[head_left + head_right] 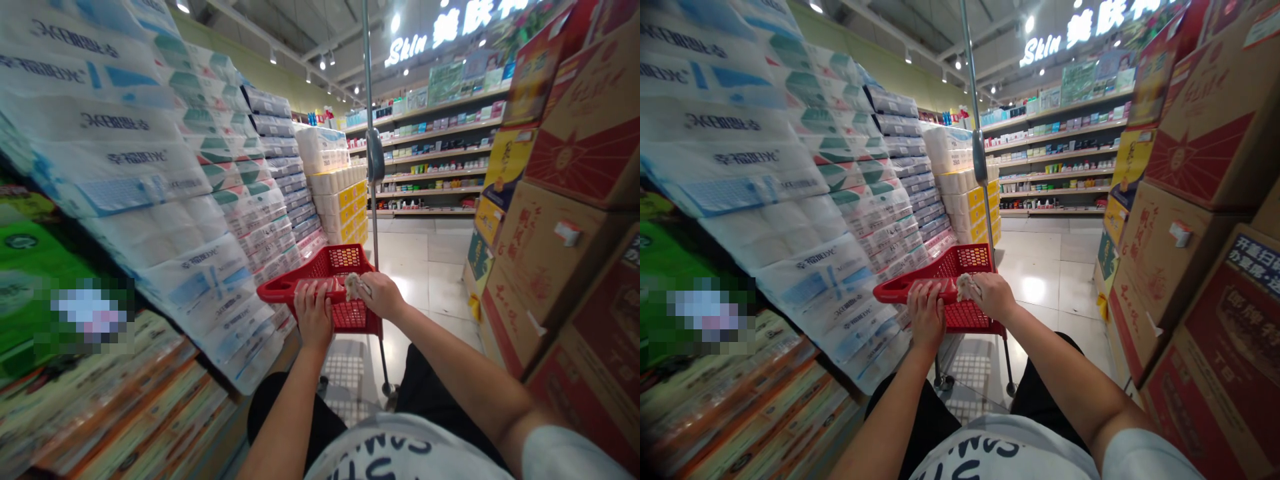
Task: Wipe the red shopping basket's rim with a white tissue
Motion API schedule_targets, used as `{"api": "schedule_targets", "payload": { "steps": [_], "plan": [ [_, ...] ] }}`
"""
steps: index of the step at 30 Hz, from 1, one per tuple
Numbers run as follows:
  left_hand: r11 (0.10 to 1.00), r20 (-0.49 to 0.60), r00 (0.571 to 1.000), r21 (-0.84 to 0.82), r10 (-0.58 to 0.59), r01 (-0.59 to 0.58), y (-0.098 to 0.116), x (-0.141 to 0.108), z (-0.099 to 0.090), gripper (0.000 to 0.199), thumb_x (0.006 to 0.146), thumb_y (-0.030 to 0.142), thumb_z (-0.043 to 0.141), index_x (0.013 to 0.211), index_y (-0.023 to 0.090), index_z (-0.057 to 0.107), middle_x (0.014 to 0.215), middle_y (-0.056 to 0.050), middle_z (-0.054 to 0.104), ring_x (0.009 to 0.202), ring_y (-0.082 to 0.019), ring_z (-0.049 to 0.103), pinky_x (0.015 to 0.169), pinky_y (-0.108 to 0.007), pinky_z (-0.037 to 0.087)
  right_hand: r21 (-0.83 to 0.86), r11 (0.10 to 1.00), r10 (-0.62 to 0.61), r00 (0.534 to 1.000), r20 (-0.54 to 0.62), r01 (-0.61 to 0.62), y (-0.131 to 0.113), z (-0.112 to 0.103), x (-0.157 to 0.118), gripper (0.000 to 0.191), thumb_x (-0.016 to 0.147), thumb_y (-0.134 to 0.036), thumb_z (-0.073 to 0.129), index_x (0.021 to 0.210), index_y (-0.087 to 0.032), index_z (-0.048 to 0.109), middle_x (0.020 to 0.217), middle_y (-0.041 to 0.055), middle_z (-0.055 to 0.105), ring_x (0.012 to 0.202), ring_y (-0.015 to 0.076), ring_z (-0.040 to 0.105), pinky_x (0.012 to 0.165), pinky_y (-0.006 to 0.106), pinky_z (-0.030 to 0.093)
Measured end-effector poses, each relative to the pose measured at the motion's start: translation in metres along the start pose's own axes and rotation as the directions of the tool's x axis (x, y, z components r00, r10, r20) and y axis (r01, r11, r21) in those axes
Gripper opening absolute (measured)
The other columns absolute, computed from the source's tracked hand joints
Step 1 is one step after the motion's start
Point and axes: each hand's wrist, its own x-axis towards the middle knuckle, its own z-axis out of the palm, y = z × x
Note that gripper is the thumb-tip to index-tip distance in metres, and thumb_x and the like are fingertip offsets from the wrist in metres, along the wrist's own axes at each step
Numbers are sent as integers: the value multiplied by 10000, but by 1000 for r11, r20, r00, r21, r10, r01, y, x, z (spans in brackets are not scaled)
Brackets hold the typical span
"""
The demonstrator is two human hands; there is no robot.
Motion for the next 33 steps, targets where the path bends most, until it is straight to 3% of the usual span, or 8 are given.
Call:
{"api": "schedule_targets", "payload": {
  "steps": [9, 13, 15, 17, 19, 21, 28, 33],
  "plan": [
    [1000, -16, 1000, 6, 2, -2, 3, -2, -1, 363, 908, 248, 428, 1244, 190, 553, 1303, -116, 533, 1304, -278, 370, 1113, -517, 243, -109, 969, 242, 948, 206, -223, -7, -9, 15, 235, 916, -377, 466, 789, -214, 578, 712, 9, 640, 610, 134, 545, 542, 246, 265],
    [1000, -25, 1000, 9, 6, -6, 1, -3, -2, 357, 908, 240, 428, 1237, 182, 554, 1295, -122, 535, 1309, -274, 364, 1112, -518, 251, -163, 964, 248, 938, 243, -213, -9, -6, 18, 254, 920, -405, 478, 792, -219, 594, 715, 21, 650, 603, 144, 563, 540, 250, 287],
    [1000, -24, 1000, 15, 8, -8, -1, -3, -2, 357, 907, 236, 431, 1238, 180, 550, 1297, -119, 531, 1310, -274, 360, 1114, -517, 253, -116, 983, 158, 973, 169, -139, -8, -1, 10, 242, 930, -378, 468, 822, -211, 605, 727, 29, 649, 644, 157, 581, 583, 259, 347],
    [1000, -24, 1000, 21, 7, -7, -3, -3, -2, 354, 904, 231, 436, 1236, 181, 550, 1303, -114, 525, 1308, -275, 360, 1118, -517, 250, -51, 999, 18, 1000, 14, -17, -5, 6, -5, 215, 935, -326, 455, 920, -192, 623, 801, 55, 659, 755, 187, 599, 695, 296, 414],
    [1000, -29, 1000, 19, 8, -7, -4, -2, -1, 349, 902, 225, 440, 1230, 183, 552, 1301, -111, 524, 1303, -276, 363, 1119, -518, 249, -4, 993, -114, 981, -157, 114, -3, 13, -20, 228, 927, -276, 462, 1070, -177, 609, 948, 92, 659, 913, 222, 586, 833, 359, 432],
    [1000, -43, 999, 4, 0, 0, -3, -1, 0, 335, 903, 215, 432, 1211, 178, 561, 1284, -111, 532, 1298, -274, 368, 1117, -518, 252, 31, 981, -178, 952, -248, 192, -1, 16, -30, 272, 912, -237, 472, 1157, -186, 577, 1045, 106, 637, 1016, 242, 553, 897, 405, 426],
    [999, -59, 998, -29, -33, 31, 1, 2, 1, 317, 910, 227, 425, 1188, 155, 557, 1276, -126, 528, 1323, -277, 342, 1120, -531, 237, 74, 997, -4, 993, -114, 13, -6, 8, -9, 136, 903, -238, 479, 886, -192, 606, 765, 35, 622, 725, 174, 563, 677, 297, 453],
    [1000, -51, 999, -15, 0, -1, -3, 1, -1, 325, 901, 219, 435, 1197, 162, 557, 1275, -124, 530, 1320, -277, 344, 1120, -530, 240, -15, 984, -177, 949, -261, 179, 0, 18, -24, 253, 884, -217, 510, 1120, -161, 583, 993, 99, 642, 948, 239, 560, 871, 398, 451]
  ]
}}
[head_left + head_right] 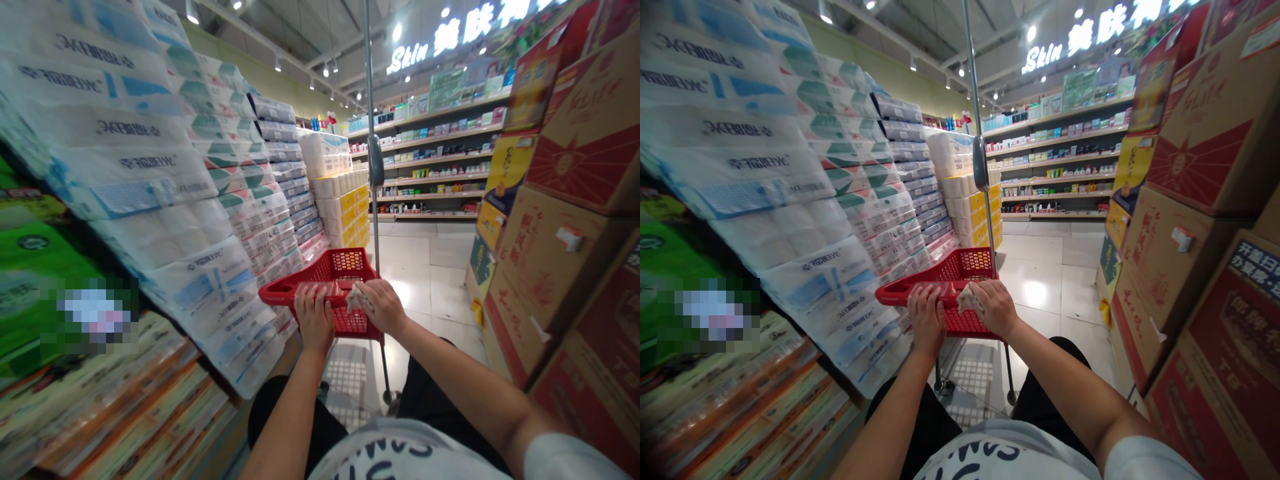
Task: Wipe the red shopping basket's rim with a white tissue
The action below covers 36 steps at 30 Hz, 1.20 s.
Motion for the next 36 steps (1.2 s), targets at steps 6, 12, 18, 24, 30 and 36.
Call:
{"api": "schedule_targets", "payload": {
  "steps": [6, 12, 18, 24, 30, 36],
  "plan": [
    [1000, -5, 1000, 1, -4, 4, 1, 0, 2, 330, 902, 221, 434, 1202, 157, 552, 1273, -132, 534, 1325, -280, 342, 1120, -534, 240, 45, 996, 79, 996, 46, -81, 1, -5, 4, 208, 911, -237, 473, 1063, -170, 597, 937, 87, 650, 889, 219, 581, 811, 368, 471],
    [1000, 5, 1000, -4, -12, 13, 3, 0, 3, 336, 901, 228, 441, 1214, 165, 548, 1289, -127, 528, 1321, -284, 346, 1119, -536, 240, 78, 977, 191, 975, 110, -200, 6, -4, 15, 191, 937, -287, 438, 926, -189, 601, 813, 51, 651, 743, 186, 594, 694, 315, 470],
    [1000, -2, 1000, 1, -2, 2, 3, 1, 1, 336, 898, 224, 444, 1210, 165, 553, 1276, -128, 538, 1320, -280, 348, 1120, -533, 244, 80, 987, 137, 989, 49, -141, 4, -4, 7, 203, 941, -277, 426, 996, -189, 601, 891, 80, 658, 846, 212, 596, 786, 349, 463],
    [1000, 9, 1000, 11, -7, 7, 4, 0, 0, 330, 898, 220, 445, 1204, 152, 550, 1283, -131, 528, 1315, -287, 348, 1119, -539, 244, 80, 981, 168, 981, 94, -176, 7, -4, 13, 205, 940, -304, 427, 940, -188, 596, 827, 64, 649, 771, 198, 589, 716, 321, 463],
    [1000, -3, 1000, 4, -8, 8, 4, 1, 2, 330, 901, 224, 439, 1205, 168, 555, 1280, -121, 535, 1321, -281, 351, 1120, -532, 247, 97, 985, 141, 989, 54, -146, 7, -3, 3, 188, 935, -261, 430, 1034, -190, 574, 949, 83, 644, 914, 216, 574, 832, 357, 445],
    [1000, 6, 1000, -12, -24, 24, 3, -1, 1, 338, 911, 239, 419, 1218, 171, 542, 1296, -132, 528, 1340, -273, 333, 1120, -539, 235, -95, 973, 227, 945, 234, -210, 3, -6, 28, 154, 893, -287, 499, 774, -202, 545, 711, 15, 611, 661, 158, 550, 628, 272, 374]
  ]
}}
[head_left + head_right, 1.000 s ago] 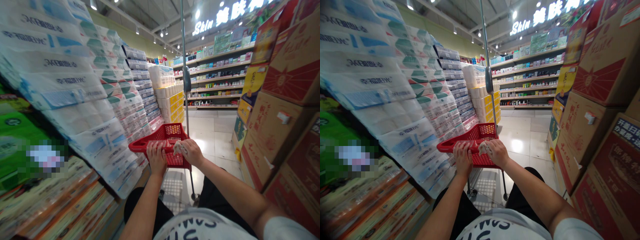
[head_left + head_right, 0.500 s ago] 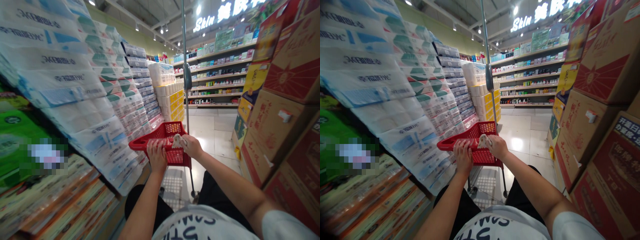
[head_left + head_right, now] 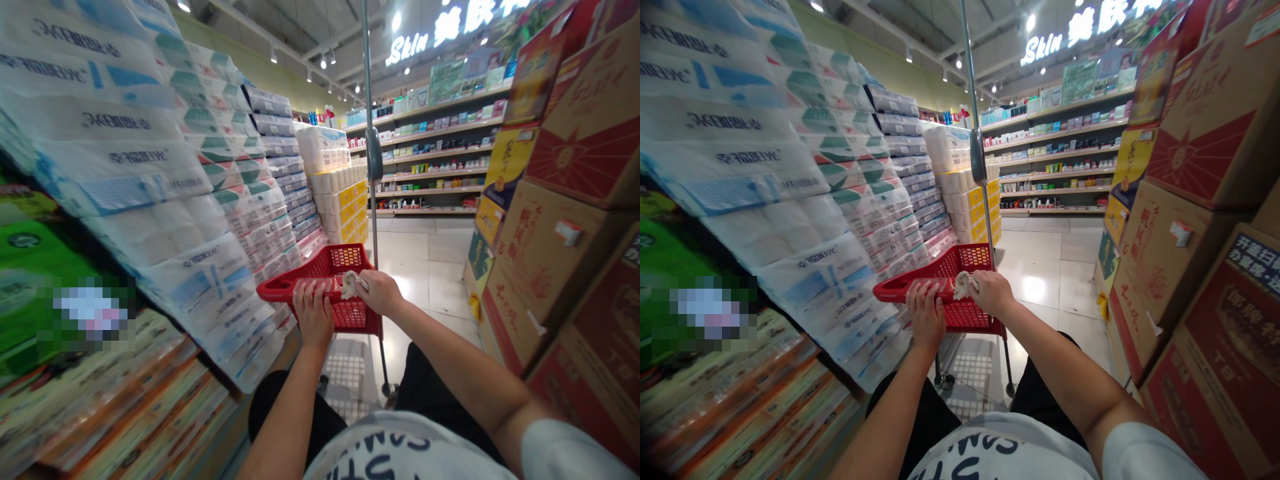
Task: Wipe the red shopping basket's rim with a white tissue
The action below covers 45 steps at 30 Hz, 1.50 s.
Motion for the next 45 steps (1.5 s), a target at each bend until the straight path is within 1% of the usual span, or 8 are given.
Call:
{"api": "schedule_targets", "payload": {
  "steps": [9, 14, 17, 23, 29, 35, 41, 45],
  "plan": [
    [1000, -2, 1000, 16, -6, 6, -2, 0, 2, 331, 906, 230, 431, 1210, 173, 549, 1286, -124, 532, 1332, -273, 340, 1126, -530, 228, 81, 981, -154, 966, -208, 174, 4, 8, -23, 210, 899, -227, 461, 1064, -157, 570, 970, 100, 635, 926, 223, 554, 844, 353, 419],
    [1000, -2, 1000, 6, 2, -2, 0, 0, 1, 332, 903, 229, 432, 1210, 162, 542, 1292, -135, 528, 1338, -274, 333, 1122, -532, 233, -32, 999, -42, 997, -59, 40, -1, 4, -6, 141, 891, -262, 495, 791, -189, 562, 720, 34, 605, 687, 176, 542, 662, 296, 383],
    [1000, 3, 1000, 5, -4, 4, 0, 0, 1, 335, 906, 230, 423, 1214, 164, 536, 1296, -135, 524, 1338, -274, 333, 1120, -536, 233, -87, 996, -38, 999, -14, 36, -5, 4, -2, 145, 903, -281, 505, 814, -188, 571, 734, 35, 617, 692, 173, 550, 662, 289, 368],
    [1000, 7, 1000, 10, 1, -1, -1, 0, 1, 332, 910, 239, 421, 1209, 164, 542, 1287, -134, 528, 1329, -276, 340, 1121, -537, 230, -69, 993, -99, 987, -127, 91, -7, 7, -14, 171, 933, -265, 459, 988, -181, 598, 857, 70, 642, 822, 207, 566, 763, 320, 383],
    [1000, 2, 1000, 14, -9, 9, 2, 0, 0, 333, 909, 233, 421, 1212, 168, 543, 1293, -133, 528, 1328, -276, 344, 1120, -537, 231, -111, 993, -53, 997, -54, 47, -6, 4, -5, 226, 939, -294, 455, 780, -184, 572, 711, 37, 616, 669, 172, 550, 664, 299, 365],
    [1000, 6, 1000, 4, -4, 3, 1, 0, 0, 335, 912, 245, 415, 1209, 163, 546, 1287, -136, 529, 1331, -274, 338, 1124, -532, 227, -101, 986, -144, 981, -126, 132, -7, 9, -15, 195, 936, -271, 468, 1047, -185, 603, 890, 77, 647, 844, 216, 560, 786, 339, 391],
    [1000, -9, 1000, 11, -7, 7, 3, 1, 1, 334, 916, 244, 406, 1213, 168, 540, 1289, -130, 526, 1317, -286, 358, 1111, -543, 241, -99, 992, -82, 994, -74, 75, -9, 6, -12, 152, 917, -263, 483, 894, -181, 609, 782, 54, 615, 746, 193, 550, 717, 317, 382],
    [1000, -2, 1000, 2, -3, 3, 2, 1, 1, 338, 918, 250, 402, 1219, 174, 535, 1293, -130, 522, 1317, -284, 358, 1115, -540, 233, -88, 991, -111, 988, -109, 102, -10, 7, -14, 182, 937, -269, 462, 997, -180, 609, 872, 72, 649, 818, 206, 565, 764, 326, 383]
  ]
}}
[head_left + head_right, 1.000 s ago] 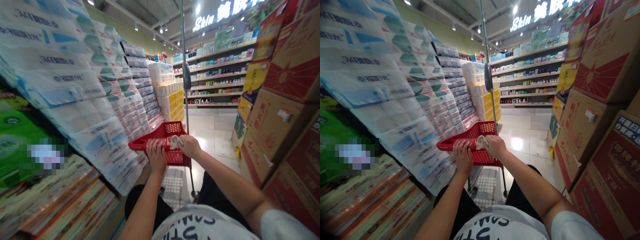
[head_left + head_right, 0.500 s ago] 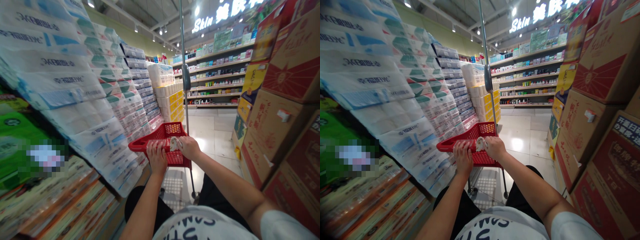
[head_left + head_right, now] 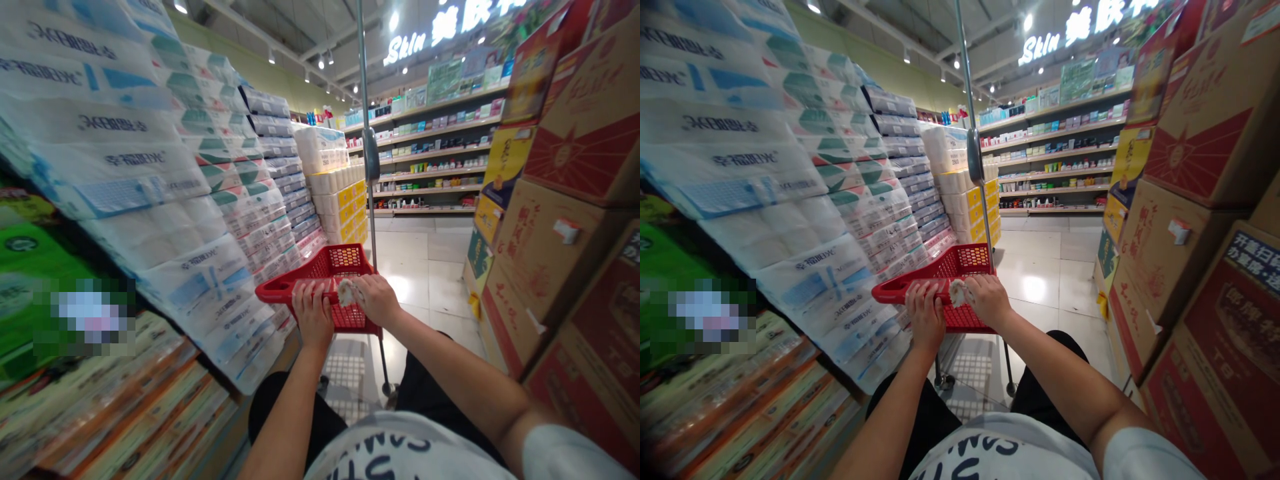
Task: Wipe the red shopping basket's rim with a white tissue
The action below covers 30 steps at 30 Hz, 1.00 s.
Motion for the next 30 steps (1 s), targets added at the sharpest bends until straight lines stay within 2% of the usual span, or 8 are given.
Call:
{"api": "schedule_targets", "payload": {
  "steps": [2, 7, 9, 13, 17, 20, 25, 30],
  "plan": [
    [1000, 1, 1000, 1, 1, -1, 0, 0, 0, 338, 917, 251, 403, 1218, 173, 535, 1289, -129, 524, 1317, -282, 356, 1115, -537, 233, -2, 1000, -6, 1000, -11, 6, 0, 0, -1, 197, 943, -277, 457, 1034, -182, 604, 914, 75, 661, 854, 212, 572, 789, 329, 379],
    [1000, -12, 1000, 12, -5, 5, 1, 0, 0, 330, 913, 238, 409, 1204, 165, 547, 1275, -135, 535, 1327, -276, 350, 1116, -532, 233, -54, 995, 84, 991, 103, -79, -1, -2, 13, 251, 940, -326, 467, 766, -182, 578, 724, 48, 639, 671, 171, 564, 657, 293, 348],
    [1000, -9, 1000, 12, -6, 6, 1, 0, 0, 333, 912, 236, 409, 1208, 163, 545, 1279, -138, 534, 1329, -276, 347, 1116, -536, 232, -57, 995, 89, 989, 121, -83, -1, -2, 17, 265, 941, -331, 465, 745, -184, 567, 712, 49, 631, 655, 169, 557, 638, 291, 342],
    [1000, -1, 1000, 8, 1, -1, 0, 0, 0, 336, 912, 240, 413, 1213, 166, 545, 1281, -132, 531, 1319, -283, 355, 1115, -539, 236, -42, 999, 19, 999, 38, -18, -2, 3, 3, 180, 935, -287, 467, 959, -182, 612, 833, 73, 637, 787, 209, 560, 745, 329, 384],
    [1000, -5, 1000, 15, -7, 8, -1, 0, 0, 332, 909, 236, 421, 1202, 162, 557, 1276, -131, 537, 1317, -277, 357, 1122, -527, 231, -6, 994, -108, 991, -84, 108, 0, 9, -17, 301, 894, -214, 504, 1190, -191, 558, 1052, 103, 621, 1010, 256, 509, 913, 408, 372],
    [1000, -8, 1000, 23, -1, 1, 0, 1, 0, 330, 908, 233, 427, 1199, 149, 560, 1272, -137, 541, 1321, -271, 352, 1124, -521, 231, -3, 995, -103, 992, -70, 103, -1, 8, -14, 285, 878, -219, 518, 1154, -178, 578, 995, 96, 620, 966, 249, 508, 890, 398, 382],
    [999, -1, 1000, 34, -6, 6, 2, 1, 0, 325, 915, 238, 427, 1199, 149, 559, 1279, -139, 538, 1320, -269, 351, 1122, -523, 234, -46, 999, 16, 1000, 27, -15, -4, 3, 2, 149, 872, -253, 529, 949, -172, 627, 803, 55, 594, 769, 210, 506, 740, 338, 388],
    [999, 6, 1000, 31, 8, -8, 1, 1, -1, 338, 915, 238, 415, 1209, 143, 553, 1283, -144, 534, 1317, -275, 354, 1119, -530, 236, -35, 997, -71, 997, -35, 69, -4, 6, -10, 294, 881, -234, 519, 1158, -152, 573, 985, 92, 624, 926, 238, 507, 871, 370, 363]
  ]
}}
